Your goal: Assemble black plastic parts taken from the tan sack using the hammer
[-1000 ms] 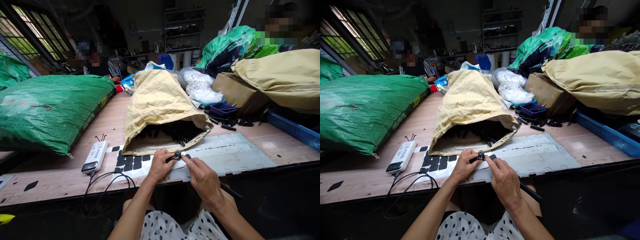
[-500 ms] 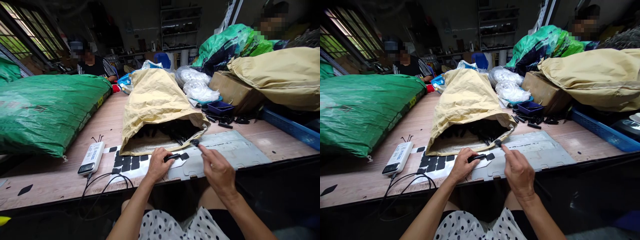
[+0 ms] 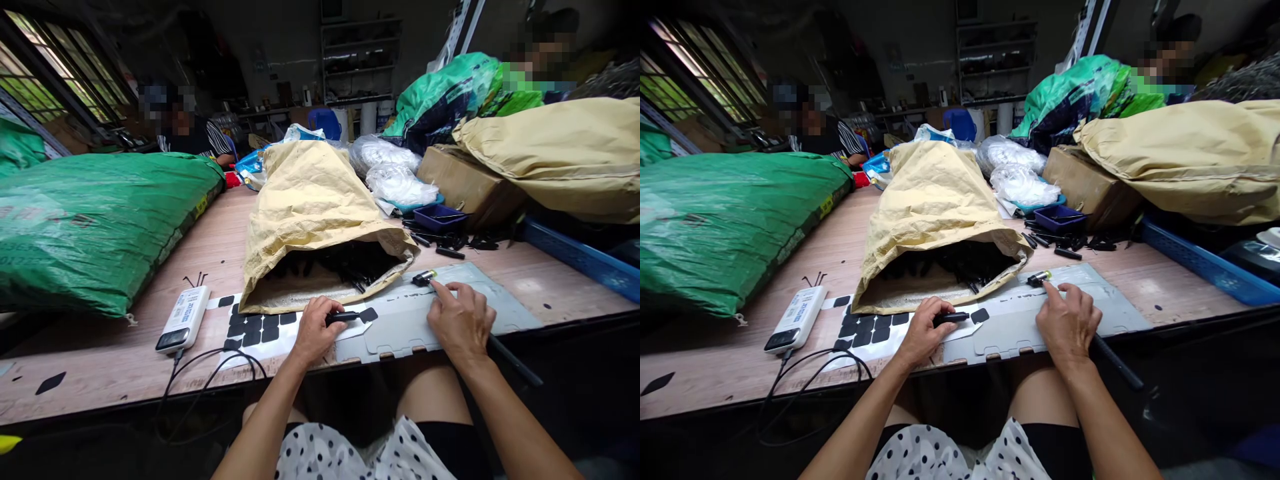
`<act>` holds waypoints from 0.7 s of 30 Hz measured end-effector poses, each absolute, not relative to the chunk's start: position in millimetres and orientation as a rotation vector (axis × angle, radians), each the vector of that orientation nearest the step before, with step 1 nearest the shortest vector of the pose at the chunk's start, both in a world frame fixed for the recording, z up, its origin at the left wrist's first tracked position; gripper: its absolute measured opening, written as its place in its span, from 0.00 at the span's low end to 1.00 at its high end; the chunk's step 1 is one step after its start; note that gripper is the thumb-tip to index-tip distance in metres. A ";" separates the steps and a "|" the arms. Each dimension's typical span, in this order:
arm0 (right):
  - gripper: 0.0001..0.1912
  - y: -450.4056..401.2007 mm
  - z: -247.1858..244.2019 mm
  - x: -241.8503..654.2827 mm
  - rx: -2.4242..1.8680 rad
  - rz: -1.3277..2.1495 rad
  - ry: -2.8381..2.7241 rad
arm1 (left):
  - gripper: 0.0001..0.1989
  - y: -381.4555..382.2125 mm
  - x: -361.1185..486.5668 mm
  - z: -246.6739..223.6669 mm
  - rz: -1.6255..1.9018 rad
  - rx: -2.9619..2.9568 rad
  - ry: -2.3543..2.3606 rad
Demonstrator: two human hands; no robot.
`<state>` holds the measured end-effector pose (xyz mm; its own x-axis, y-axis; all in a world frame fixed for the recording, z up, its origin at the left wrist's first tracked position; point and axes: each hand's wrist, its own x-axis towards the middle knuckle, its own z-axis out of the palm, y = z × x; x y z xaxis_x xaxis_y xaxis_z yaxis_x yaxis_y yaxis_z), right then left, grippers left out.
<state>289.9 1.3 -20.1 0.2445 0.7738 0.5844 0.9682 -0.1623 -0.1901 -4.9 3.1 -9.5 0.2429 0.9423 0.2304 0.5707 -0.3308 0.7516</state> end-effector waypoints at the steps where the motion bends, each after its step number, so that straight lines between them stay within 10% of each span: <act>1: 0.18 -0.7 -16.4 282.0 -1.946 -0.465 -1.602 | 0.08 3.0 -5.0 -9.7 0.924 1.990 1.373; 8: 0.14 -7.2 -2.4 217.0 -1.259 0.148 -2.126 | 0.07 3.5 -5.0 -11.3 0.950 1.990 1.366; 21: 0.07 9.2 -21.2 190.5 -1.210 0.279 -2.107 | 0.07 4.6 -4.4 -14.9 0.983 1.980 1.400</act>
<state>190.5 9.2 -21.2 -0.3347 0.8264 0.4528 0.6801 0.5444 -0.4910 -4.4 4.6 -14.9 0.2026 0.9436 0.2620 0.5672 -0.3312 0.7541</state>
